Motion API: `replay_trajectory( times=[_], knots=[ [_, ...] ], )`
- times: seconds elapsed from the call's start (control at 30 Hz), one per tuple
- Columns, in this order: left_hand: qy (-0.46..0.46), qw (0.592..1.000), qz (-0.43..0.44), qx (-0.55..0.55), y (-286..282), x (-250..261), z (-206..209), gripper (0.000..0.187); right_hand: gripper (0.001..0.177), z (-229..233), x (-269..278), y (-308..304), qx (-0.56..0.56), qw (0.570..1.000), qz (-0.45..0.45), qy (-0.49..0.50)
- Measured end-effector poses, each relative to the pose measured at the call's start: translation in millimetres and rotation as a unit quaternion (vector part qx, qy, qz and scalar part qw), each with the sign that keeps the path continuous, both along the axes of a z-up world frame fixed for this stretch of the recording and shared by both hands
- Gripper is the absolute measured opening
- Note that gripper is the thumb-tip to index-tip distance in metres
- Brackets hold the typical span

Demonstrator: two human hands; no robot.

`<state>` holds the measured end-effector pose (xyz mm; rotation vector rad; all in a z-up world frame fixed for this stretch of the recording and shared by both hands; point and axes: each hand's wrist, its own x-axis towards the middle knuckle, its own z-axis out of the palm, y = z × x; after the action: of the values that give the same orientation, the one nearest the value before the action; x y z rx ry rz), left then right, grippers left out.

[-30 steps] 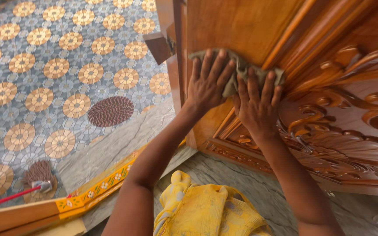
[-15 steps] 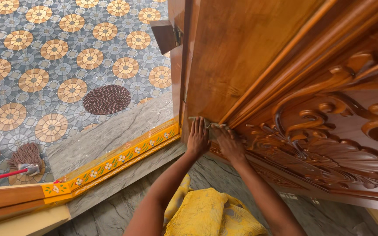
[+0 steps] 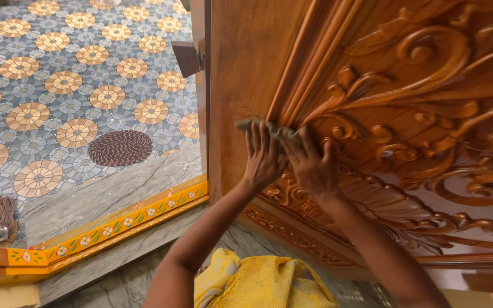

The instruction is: The person wipes the surface of a large, ornately carved wooden door using a cloth. They systematically clean the carved details and flat panels, moving the cloth across the door's surface.

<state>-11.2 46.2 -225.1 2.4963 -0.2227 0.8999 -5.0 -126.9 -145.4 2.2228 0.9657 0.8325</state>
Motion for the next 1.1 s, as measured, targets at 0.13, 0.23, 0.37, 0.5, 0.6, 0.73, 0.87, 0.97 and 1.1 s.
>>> replay_trajectory(
  times=[0.13, 0.23, 0.37, 0.5, 0.6, 0.73, 0.87, 0.97, 1.1],
  knots=[
    [-0.116, 0.992, 0.003, 0.044, -2.4, 13.8, 143.6, 0.093, 0.063, 116.4, 7.8, -20.0, 0.054, 0.986, 0.021, -0.157],
    [-0.092, 0.989, -0.006, 0.115, -10.3, 8.7, 253.6, 0.084, 0.05, 192.0, -1.9, -30.9, 0.09, 0.959, 0.02, -0.268],
    [0.025, 0.983, -0.005, 0.182, -25.3, -8.1, 342.2, 0.084, 0.048, 262.5, -7.4, -39.0, 0.229, 0.966, 0.067, -0.102],
    [0.021, 0.986, 0.007, 0.162, -29.9, -10.0, 335.0, 0.069, 0.053, 248.8, -8.9, -33.9, 0.255, 0.967, 0.009, -0.005],
    [0.032, 0.987, 0.017, 0.159, -34.2, 2.6, 291.8, 0.07, 0.053, 207.2, -6.5, -31.2, 0.251, 0.965, 0.017, -0.077],
    [-0.129, 0.988, -0.025, 0.078, -29.5, 21.7, 201.0, 0.068, 0.051, 129.4, 0.0, -21.9, 0.264, 0.962, -0.001, -0.071],
    [-0.079, 0.994, -0.059, 0.052, -29.3, 32.2, 99.3, 0.07, 0.047, 50.0, 1.9, -28.8, 0.227, 0.969, -0.001, -0.093],
    [-0.012, 0.996, -0.056, 0.068, -36.1, 30.8, 30.1, 0.07, 0.043, -2.5, -2.4, -42.5, 0.174, 0.976, -0.003, -0.131],
    [0.027, 0.996, -0.047, 0.065, -55.4, 18.4, -41.8, 0.065, 0.048, -67.3, -9.6, -65.5, 0.114, 0.988, -0.009, -0.106]
  ],
)
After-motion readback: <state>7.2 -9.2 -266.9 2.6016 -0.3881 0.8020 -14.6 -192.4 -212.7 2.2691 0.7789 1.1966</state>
